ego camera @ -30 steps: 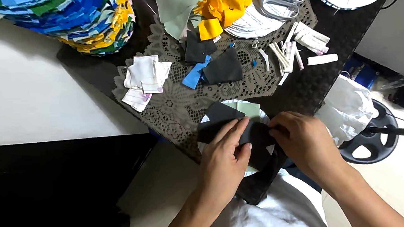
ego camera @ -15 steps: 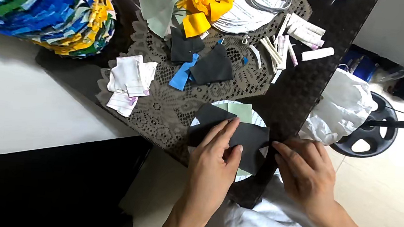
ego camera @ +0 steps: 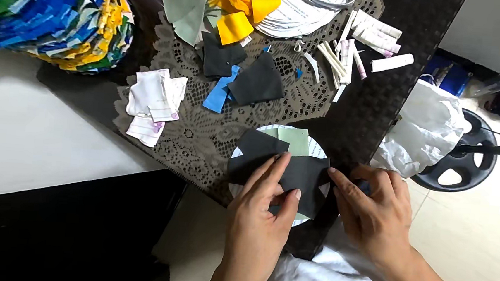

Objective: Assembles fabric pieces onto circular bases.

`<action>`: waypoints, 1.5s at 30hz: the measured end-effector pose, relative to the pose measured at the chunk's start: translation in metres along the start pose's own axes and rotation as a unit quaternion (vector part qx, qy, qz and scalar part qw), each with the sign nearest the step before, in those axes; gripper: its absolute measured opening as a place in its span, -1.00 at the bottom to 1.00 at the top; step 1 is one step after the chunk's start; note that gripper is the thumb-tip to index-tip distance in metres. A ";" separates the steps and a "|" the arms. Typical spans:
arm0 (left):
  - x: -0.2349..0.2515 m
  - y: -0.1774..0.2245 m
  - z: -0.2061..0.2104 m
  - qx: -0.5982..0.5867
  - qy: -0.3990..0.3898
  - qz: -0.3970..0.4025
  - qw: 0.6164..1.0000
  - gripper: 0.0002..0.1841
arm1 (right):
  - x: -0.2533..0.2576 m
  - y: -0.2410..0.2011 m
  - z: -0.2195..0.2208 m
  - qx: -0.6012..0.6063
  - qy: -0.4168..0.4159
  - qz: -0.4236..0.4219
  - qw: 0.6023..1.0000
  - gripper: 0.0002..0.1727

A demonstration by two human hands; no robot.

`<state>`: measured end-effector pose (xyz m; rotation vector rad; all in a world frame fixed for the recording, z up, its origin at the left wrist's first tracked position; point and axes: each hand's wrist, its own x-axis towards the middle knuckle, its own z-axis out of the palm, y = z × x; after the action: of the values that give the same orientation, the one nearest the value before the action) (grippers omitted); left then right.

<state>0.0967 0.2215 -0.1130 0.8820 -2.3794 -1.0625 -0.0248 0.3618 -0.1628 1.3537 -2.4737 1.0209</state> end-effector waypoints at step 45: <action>0.008 -0.011 -0.003 0.173 0.003 0.090 0.981 -0.73 | 0.024 0.004 0.002 0.105 -0.005 0.067 0.992 -0.78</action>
<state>0.0970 0.2089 -0.1189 0.7561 -2.6264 -0.5842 -0.0423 0.3455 -0.1559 1.2621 -2.5536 1.3397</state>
